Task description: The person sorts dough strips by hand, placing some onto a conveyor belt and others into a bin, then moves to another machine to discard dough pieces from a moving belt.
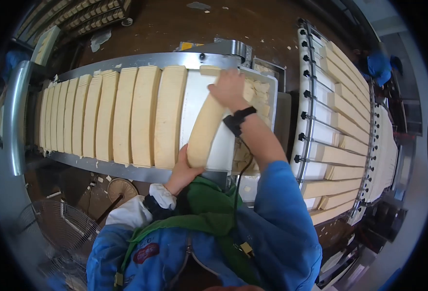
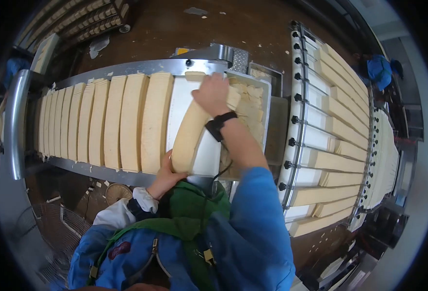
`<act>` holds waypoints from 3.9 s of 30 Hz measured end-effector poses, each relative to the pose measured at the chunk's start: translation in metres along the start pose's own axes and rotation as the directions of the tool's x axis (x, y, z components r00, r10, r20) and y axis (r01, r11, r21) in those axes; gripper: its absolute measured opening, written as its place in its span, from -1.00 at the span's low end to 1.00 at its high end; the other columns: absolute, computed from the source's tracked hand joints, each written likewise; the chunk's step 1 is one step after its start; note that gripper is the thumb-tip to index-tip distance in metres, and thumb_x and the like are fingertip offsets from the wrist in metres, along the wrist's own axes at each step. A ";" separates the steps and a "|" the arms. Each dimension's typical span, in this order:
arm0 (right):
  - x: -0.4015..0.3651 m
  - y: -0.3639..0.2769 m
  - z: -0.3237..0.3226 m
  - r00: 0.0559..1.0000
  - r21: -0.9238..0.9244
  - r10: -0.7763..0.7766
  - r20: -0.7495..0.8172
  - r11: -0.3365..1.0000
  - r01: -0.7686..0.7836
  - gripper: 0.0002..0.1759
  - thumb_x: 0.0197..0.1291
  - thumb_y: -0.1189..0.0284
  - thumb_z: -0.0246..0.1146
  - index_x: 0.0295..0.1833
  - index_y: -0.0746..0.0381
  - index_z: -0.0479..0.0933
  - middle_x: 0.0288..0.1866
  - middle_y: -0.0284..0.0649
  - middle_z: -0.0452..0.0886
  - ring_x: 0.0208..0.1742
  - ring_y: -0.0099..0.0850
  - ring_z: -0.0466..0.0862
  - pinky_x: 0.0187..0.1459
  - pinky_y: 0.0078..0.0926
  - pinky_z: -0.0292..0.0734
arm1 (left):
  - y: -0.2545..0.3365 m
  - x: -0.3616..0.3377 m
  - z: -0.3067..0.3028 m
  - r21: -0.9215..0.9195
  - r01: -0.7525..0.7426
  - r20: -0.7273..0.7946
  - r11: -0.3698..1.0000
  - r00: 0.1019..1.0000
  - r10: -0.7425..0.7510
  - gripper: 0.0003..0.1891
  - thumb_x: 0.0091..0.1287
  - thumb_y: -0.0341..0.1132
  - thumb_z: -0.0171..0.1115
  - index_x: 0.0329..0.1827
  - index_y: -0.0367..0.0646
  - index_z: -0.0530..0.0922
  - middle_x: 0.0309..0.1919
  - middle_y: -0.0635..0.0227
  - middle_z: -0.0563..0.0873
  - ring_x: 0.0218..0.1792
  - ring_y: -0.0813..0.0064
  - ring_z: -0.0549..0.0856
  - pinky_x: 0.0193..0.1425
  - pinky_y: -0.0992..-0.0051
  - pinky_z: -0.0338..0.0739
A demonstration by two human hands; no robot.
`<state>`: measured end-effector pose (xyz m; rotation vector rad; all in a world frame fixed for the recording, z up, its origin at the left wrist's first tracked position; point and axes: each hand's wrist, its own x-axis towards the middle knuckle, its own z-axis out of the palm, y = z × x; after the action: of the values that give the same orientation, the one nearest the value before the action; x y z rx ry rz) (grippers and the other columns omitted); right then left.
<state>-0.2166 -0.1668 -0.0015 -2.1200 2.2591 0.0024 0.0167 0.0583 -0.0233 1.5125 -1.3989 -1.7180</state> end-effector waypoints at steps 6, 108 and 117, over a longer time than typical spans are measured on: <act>-0.053 0.134 -0.035 0.945 0.457 -0.007 0.326 0.876 -0.152 0.29 -0.43 -0.10 0.72 0.43 0.38 0.39 0.20 0.14 0.70 0.24 0.01 0.71 0.24 -0.14 0.60 | 0.043 0.020 0.012 0.461 -0.114 -0.131 0.880 0.972 0.194 -0.02 -0.03 -0.28 0.61 0.54 -0.16 0.33 0.16 -0.14 0.72 0.17 -0.14 0.72 0.24 0.12 0.65; -0.030 -0.008 0.083 0.994 0.999 0.106 0.021 -0.033 -0.018 -0.16 0.58 0.23 0.16 0.73 0.36 -0.05 0.76 0.06 0.05 0.75 -0.14 0.08 0.69 -0.29 -0.04 | -0.010 -0.036 0.080 0.242 0.155 -0.555 0.958 0.832 0.006 -0.43 0.04 -0.09 0.72 -0.27 -0.11 0.39 -0.61 0.32 0.59 -0.55 0.36 0.66 -0.42 0.30 0.54; -0.018 -0.098 0.087 0.993 0.951 0.049 0.107 -0.296 -0.088 -0.11 0.53 0.48 0.11 0.79 0.15 -0.22 0.79 -0.07 -0.02 0.73 -0.20 0.09 0.67 -0.33 -0.02 | -0.025 -0.033 0.013 -0.061 0.109 -0.633 0.992 0.764 -0.123 -0.54 0.05 -0.35 0.63 -0.29 -0.10 0.38 -0.61 0.47 0.47 -0.59 0.63 0.45 -0.48 0.50 0.41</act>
<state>-0.1154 -0.1524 -0.0849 -0.8127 1.1082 -1.3499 0.0213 0.1006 -0.0324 1.9537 -0.9307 -1.0853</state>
